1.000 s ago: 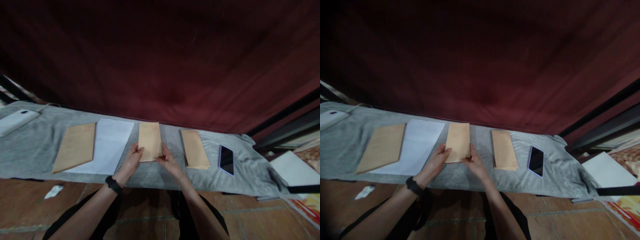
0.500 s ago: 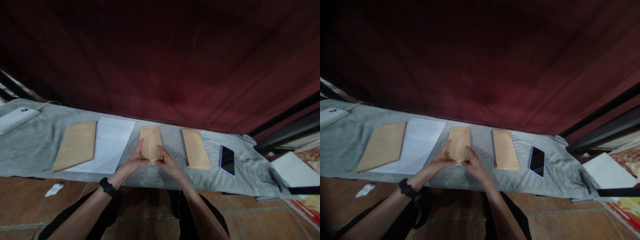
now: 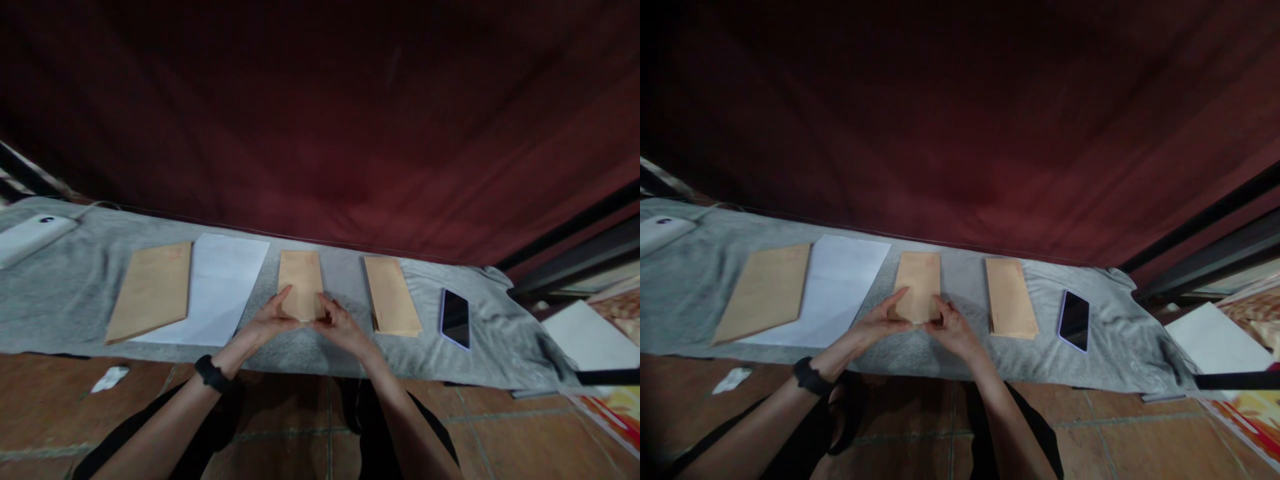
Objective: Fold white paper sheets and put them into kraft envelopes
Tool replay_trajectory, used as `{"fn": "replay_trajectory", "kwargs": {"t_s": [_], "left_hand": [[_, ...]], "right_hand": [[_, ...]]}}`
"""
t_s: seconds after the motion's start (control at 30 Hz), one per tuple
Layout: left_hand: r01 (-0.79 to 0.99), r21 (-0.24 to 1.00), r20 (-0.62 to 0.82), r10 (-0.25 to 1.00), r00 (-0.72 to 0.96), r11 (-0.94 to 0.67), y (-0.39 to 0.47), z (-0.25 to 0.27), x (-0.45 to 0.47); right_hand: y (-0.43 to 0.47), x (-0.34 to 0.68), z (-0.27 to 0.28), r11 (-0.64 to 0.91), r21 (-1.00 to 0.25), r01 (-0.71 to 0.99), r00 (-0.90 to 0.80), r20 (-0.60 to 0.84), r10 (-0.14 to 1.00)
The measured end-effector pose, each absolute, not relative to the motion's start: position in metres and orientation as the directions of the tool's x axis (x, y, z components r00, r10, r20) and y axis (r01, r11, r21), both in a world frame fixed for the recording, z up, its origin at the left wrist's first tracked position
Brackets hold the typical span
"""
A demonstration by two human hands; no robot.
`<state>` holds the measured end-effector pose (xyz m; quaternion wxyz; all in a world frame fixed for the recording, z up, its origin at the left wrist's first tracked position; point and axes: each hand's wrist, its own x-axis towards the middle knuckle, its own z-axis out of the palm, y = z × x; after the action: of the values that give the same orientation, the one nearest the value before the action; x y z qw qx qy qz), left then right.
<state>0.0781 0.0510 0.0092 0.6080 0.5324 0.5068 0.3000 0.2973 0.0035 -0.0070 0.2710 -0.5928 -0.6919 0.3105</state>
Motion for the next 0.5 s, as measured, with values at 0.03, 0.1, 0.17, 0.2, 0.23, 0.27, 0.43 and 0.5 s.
{"fn": "replay_trajectory", "kwargs": {"t_s": [0.03, 0.1, 0.17, 0.2, 0.23, 0.27, 0.43, 0.5], "left_hand": [[0.162, 0.950, -0.305, 0.899, 0.314, 0.266, 0.051, 0.011, 0.078], [0.131, 0.949, -0.315, 0.892, 0.325, 0.287, 0.050, 0.014, 0.078], [0.123, 0.947, -0.320, 0.889, 0.327, 0.295, 0.048, 0.017, 0.078], [0.130, 0.945, -0.327, 0.884, 0.334, 0.301, 0.047, 0.018, 0.077], [0.140, 0.941, -0.338, 0.876, 0.345, 0.308, 0.046, 0.018, 0.077], [0.153, 0.937, -0.348, 0.867, 0.356, 0.314, 0.045, 0.018, 0.076], [0.310, 0.917, -0.355, 0.870, 0.343, 0.251, 0.048, 0.013, 0.071], [0.428, 0.895, -0.270, 0.916, 0.299, 0.124, 0.048, 0.010, 0.068]], "right_hand": [[0.001, 0.300, -0.003, 0.127, -0.725, 0.677, -0.171, 0.013, 0.985], [-0.003, 0.304, 0.006, 0.203, -0.630, 0.750, -0.210, 0.064, 0.976], [-0.007, 0.306, 0.012, 0.285, -0.506, 0.814, -0.260, 0.121, 0.958], [-0.009, 0.305, 0.013, 0.318, -0.457, 0.830, -0.287, 0.139, 0.948], [-0.010, 0.304, 0.014, 0.347, -0.426, 0.835, -0.314, 0.148, 0.938], [-0.010, 0.303, 0.014, 0.370, -0.414, 0.832, -0.339, 0.150, 0.929], [-0.011, 0.297, 0.007, 0.398, -0.426, 0.812, -0.369, 0.153, 0.917], [-0.010, 0.296, 0.006, 0.389, -0.437, 0.811, -0.354, 0.163, 0.921]]}}
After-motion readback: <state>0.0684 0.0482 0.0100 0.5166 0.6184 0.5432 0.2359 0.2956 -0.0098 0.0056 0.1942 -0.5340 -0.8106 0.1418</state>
